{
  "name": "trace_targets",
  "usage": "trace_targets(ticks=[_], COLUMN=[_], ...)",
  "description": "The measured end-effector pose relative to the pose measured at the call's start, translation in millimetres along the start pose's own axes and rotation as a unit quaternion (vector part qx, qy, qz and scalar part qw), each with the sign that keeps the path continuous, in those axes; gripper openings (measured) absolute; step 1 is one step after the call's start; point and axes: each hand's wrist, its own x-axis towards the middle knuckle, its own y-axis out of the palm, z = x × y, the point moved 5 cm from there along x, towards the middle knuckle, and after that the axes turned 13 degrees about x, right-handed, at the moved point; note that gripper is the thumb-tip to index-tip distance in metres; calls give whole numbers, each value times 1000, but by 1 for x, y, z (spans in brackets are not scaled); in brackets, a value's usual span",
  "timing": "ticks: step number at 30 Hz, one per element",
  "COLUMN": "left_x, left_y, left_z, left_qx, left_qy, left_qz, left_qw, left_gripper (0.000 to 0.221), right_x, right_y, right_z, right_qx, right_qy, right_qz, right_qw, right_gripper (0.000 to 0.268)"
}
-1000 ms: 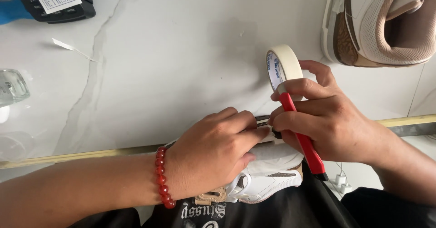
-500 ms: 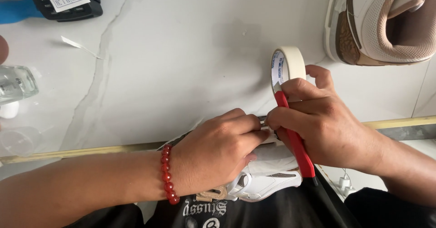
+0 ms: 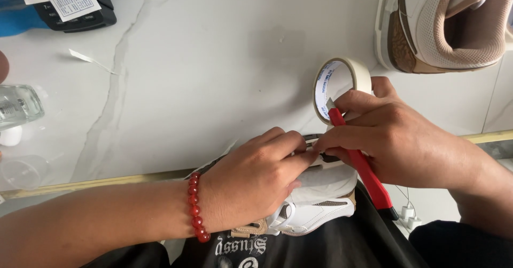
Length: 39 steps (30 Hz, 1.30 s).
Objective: Apply masking tape to the midsole of a shoe to prepare for painting or dyeing.
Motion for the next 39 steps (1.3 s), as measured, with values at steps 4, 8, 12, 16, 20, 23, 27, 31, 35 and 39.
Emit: trace_targets(ticks=[4, 8, 12, 16, 20, 23, 27, 31, 35, 39], left_x=[1, 2, 3, 6, 10, 8, 8, 10, 17, 25], left_y=[2, 5, 7, 6, 9, 18, 22, 25, 22, 34], left_z=[2, 0, -2, 0, 1, 4, 10, 22, 17, 29], left_qx=[-5, -17, -31, -41, -24, -28, -84, -84, -36, -26], left_qy=[6, 6, 10, -14, -15, -8, -24, 2, 41, 6], left_qz=[-4, -8, 17, 19, 29, 48, 100, 147, 185, 221], left_qw=[1000, 1000, 999, 999, 999, 998, 991, 986, 981, 975], left_gripper=[39, 37, 35, 39, 44, 46, 52, 56, 61, 46], right_x=[5, 3, 6, 5, 1, -4, -12, -21, -32, -34], right_y=[6, 17, 1, -4, -13, -11, -3, 6, 23, 37], right_z=[5, 0, -13, -12, -11, -12, -16, -21, -31, -40], right_qx=[-10, -52, -118, -80, -28, -4, 24, 78, 142, 234], right_qy=[-24, -2, 68, 55, 64, 60, 20, 15, -30, -39], right_qz=[-46, -98, -141, -144, -203, -235, -295, -344, -395, -423], right_qw=[999, 994, 981, 985, 977, 970, 955, 936, 907, 875], right_gripper=[27, 23, 20, 19, 16, 15, 15, 17, 19, 16])
